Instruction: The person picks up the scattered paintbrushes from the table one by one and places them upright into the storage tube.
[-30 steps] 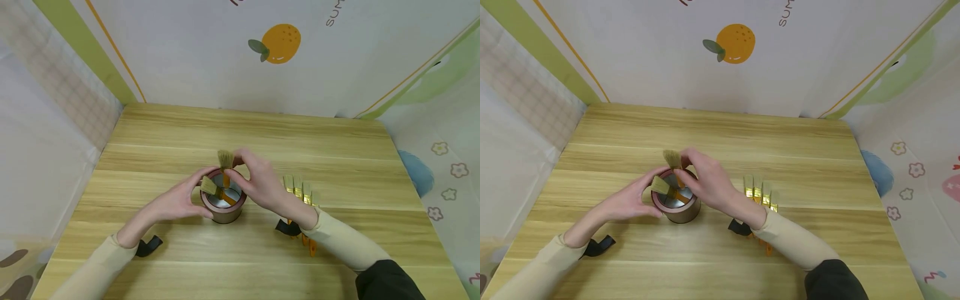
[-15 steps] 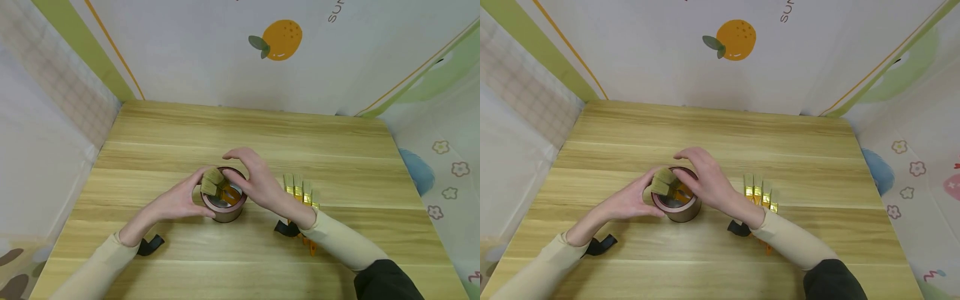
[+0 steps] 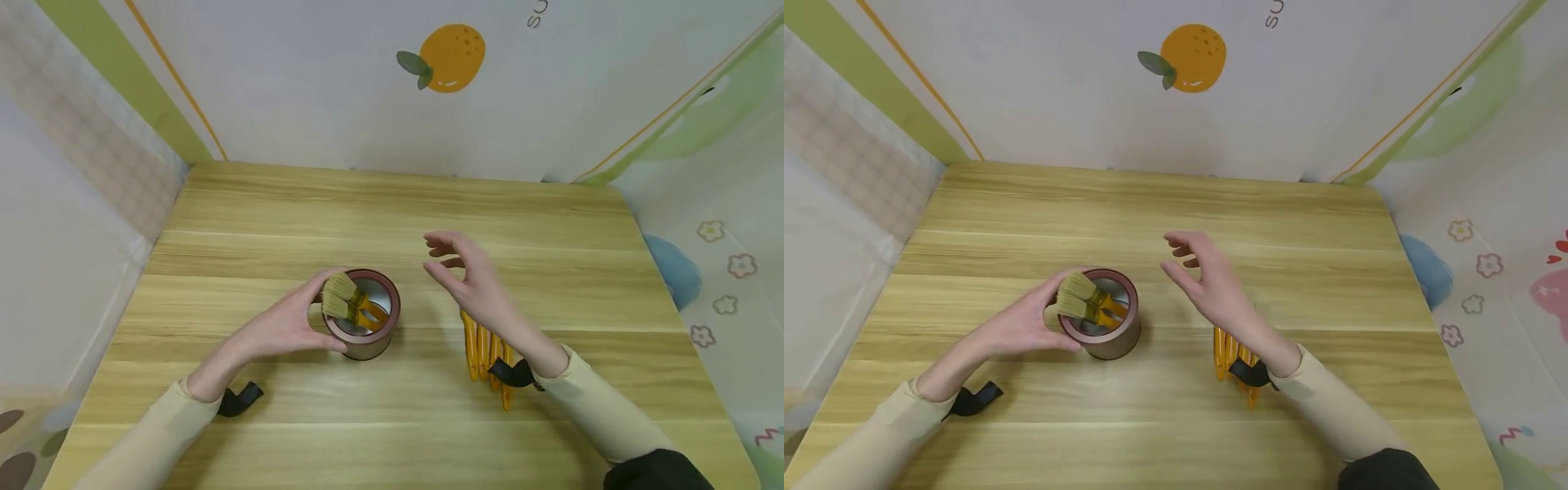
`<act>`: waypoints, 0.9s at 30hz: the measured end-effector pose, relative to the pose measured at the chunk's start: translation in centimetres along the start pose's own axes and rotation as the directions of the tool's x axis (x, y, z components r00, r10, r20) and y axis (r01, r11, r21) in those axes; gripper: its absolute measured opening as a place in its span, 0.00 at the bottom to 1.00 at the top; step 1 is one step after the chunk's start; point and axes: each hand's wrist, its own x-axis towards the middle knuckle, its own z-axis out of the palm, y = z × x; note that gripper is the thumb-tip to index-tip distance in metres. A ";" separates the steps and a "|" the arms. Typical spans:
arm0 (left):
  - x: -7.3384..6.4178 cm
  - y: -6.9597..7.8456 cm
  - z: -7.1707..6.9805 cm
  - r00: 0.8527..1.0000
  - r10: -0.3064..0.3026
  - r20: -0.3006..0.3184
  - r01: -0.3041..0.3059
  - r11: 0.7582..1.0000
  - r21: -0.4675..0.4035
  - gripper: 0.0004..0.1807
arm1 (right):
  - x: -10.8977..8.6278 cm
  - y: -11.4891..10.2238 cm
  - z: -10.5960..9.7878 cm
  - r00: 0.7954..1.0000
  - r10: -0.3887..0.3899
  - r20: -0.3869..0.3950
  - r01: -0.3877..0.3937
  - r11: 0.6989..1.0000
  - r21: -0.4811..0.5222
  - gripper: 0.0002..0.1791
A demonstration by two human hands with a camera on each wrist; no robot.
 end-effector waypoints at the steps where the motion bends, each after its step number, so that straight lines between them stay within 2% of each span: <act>1: 0.0 0.0 0.0 1.000 -0.004 -0.001 0.004 1.000 0.002 0.61 | -0.2 0.3 -0.3 1.000 0.024 0.011 -0.023 1.000 -0.010 0.24; 6: 0.0 -0.1 -0.1 1.000 -0.026 0.000 0.026 1.000 0.001 0.62 | -1.8 2.4 -1.7 0.985 0.148 0.092 -0.137 0.984 -0.117 0.28; 11: 0.1 0.0 -0.1 1.000 -0.028 0.003 0.028 1.000 -0.002 0.61 | -4.0 4.5 -2.1 0.939 0.276 0.203 -0.228 0.946 -0.229 0.33; 13: 0.1 0.0 -0.1 1.000 -0.025 0.004 0.025 1.000 -0.001 0.61 | -4.9 5.2 -2.2 0.923 0.315 0.221 -0.258 0.933 -0.252 0.35; 16: 0.1 0.1 -0.1 1.000 -0.026 0.001 0.026 1.000 0.008 0.62 | -5.9 5.7 -2.1 0.907 0.360 0.221 -0.296 0.915 -0.274 0.36; 21: 0.0 0.0 -0.1 1.000 -0.029 -0.003 0.029 1.000 0.012 0.63 | -6.9 5.8 -1.4 0.899 0.396 0.185 -0.329 0.892 -0.311 0.37; 27: 0.1 0.0 -0.1 1.000 -0.025 0.001 0.025 1.000 0.009 0.62 | -7.2 5.2 -0.2 0.898 0.415 0.146 -0.336 0.862 -0.380 0.40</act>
